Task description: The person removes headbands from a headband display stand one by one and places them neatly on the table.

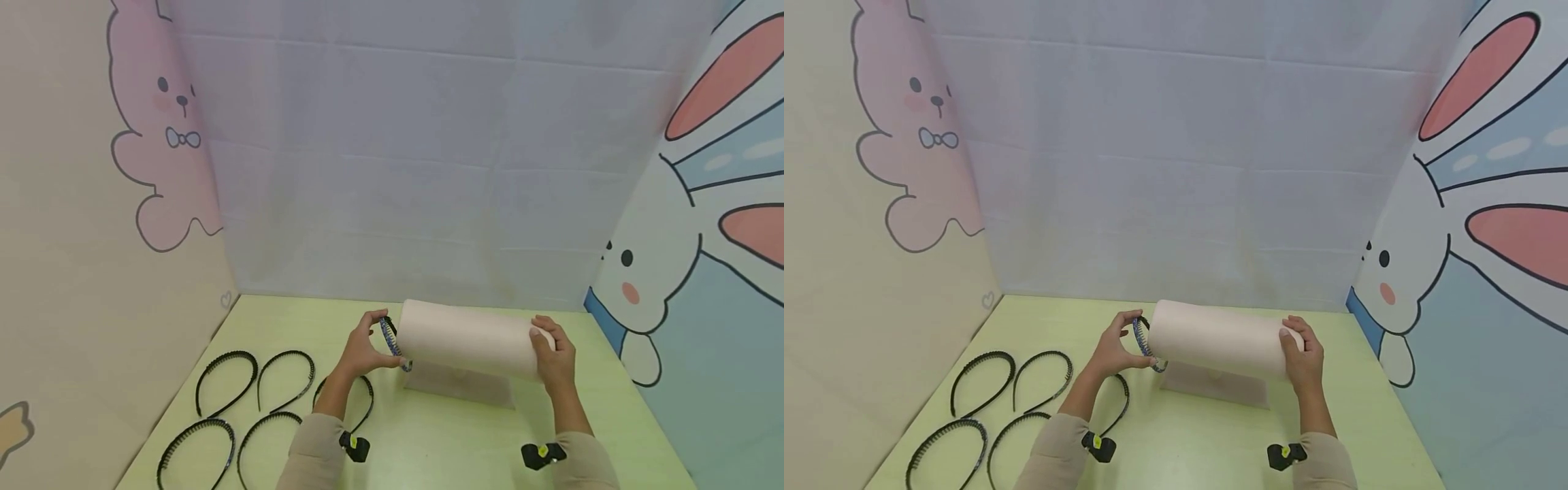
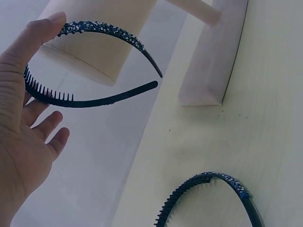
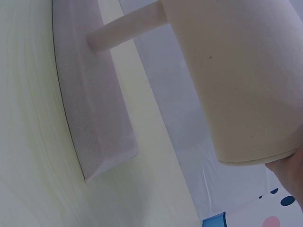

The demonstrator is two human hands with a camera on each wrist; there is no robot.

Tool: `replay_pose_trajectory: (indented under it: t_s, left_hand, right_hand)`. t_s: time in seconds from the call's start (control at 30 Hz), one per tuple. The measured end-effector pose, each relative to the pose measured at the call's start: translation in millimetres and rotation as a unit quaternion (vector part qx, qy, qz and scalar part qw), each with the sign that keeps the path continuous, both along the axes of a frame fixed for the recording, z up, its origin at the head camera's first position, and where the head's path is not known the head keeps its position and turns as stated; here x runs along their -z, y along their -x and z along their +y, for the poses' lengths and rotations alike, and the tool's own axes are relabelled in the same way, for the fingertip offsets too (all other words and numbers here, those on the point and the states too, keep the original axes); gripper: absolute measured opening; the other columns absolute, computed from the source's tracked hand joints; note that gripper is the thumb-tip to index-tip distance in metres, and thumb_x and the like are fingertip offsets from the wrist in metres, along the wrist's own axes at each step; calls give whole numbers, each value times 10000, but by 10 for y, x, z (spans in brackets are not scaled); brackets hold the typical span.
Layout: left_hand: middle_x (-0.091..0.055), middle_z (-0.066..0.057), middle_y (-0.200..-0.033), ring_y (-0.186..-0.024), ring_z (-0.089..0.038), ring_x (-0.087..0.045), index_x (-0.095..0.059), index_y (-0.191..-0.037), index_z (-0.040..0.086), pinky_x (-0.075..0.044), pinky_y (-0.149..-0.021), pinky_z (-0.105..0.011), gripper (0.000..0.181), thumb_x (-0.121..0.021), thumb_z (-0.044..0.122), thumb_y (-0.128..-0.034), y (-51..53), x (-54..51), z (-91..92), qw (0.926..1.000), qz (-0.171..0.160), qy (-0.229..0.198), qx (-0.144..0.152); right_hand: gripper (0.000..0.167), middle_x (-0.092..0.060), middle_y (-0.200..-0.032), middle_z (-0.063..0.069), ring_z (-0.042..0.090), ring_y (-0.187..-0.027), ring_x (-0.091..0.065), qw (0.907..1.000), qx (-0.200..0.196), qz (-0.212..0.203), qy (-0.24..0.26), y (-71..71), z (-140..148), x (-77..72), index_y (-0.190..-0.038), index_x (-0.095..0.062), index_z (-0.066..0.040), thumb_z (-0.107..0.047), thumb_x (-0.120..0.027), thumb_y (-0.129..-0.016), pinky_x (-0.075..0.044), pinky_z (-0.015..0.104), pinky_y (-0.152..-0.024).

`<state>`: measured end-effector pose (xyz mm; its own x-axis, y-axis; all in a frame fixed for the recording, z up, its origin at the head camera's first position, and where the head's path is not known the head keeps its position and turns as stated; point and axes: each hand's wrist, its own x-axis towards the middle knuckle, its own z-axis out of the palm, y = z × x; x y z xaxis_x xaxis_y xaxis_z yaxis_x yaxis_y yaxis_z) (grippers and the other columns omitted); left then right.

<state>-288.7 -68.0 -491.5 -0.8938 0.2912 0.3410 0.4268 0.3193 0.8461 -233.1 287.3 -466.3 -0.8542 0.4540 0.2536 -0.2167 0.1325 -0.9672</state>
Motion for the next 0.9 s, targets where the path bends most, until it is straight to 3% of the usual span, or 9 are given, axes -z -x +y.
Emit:
replay_pose_trajectory:
  t_s: [0.2, 0.4, 0.67, 0.9]
  left_hand:
    - [-448, -41, -1360, -1265, -242, -377, -437, -1353, 125, -337, -984, -475, 920, -897, 257, -568, -119, 71, 3, 9992, 19, 115, -382]
    - [-465, -80, -1332, -1245, -300, -395, -480, -1333, 90, -343, -952, -548, 854, -871, 202, -582, -232, 127, 19, 9961, 483, -71, -735]
    - [-501, -72, -1251, -1164, -278, -443, -530, -1289, 114, -389, -900, -541, 818, -869, 282, -564, -386, 244, 31, 9863, 1008, -183, -1292]
    - [-481, -58, -1194, -1105, -232, -404, -550, -1271, 155, -414, -830, -509, 821, -882, 313, -536, -535, 315, 54, 9763, 1349, -69, -1693]
  right_hand:
    - [242, -549, -1195, -54, 97, -1171, -425, 9998, 85, 77, -141, 41, 48, 91, -1115, -585, 65, -59, -577, -908, -349, 293, -924]
    - [243, -559, -1177, -78, 101, -1150, -440, 9998, 131, 110, -128, 60, 60, 78, -1107, -604, 39, -92, -589, -904, -356, 299, -908]
    - [245, -556, -1168, -83, 100, -1144, -439, 9999, 98, 89, -38, 54, 40, 88, -1110, -597, 49, -80, -586, -902, -362, 284, -884]
    - [240, -563, -1167, -82, 100, -1149, -440, 9998, 87, 131, -73, 40, 28, 86, -1106, -604, 46, -78, -589, -902, -361, 281, -893]
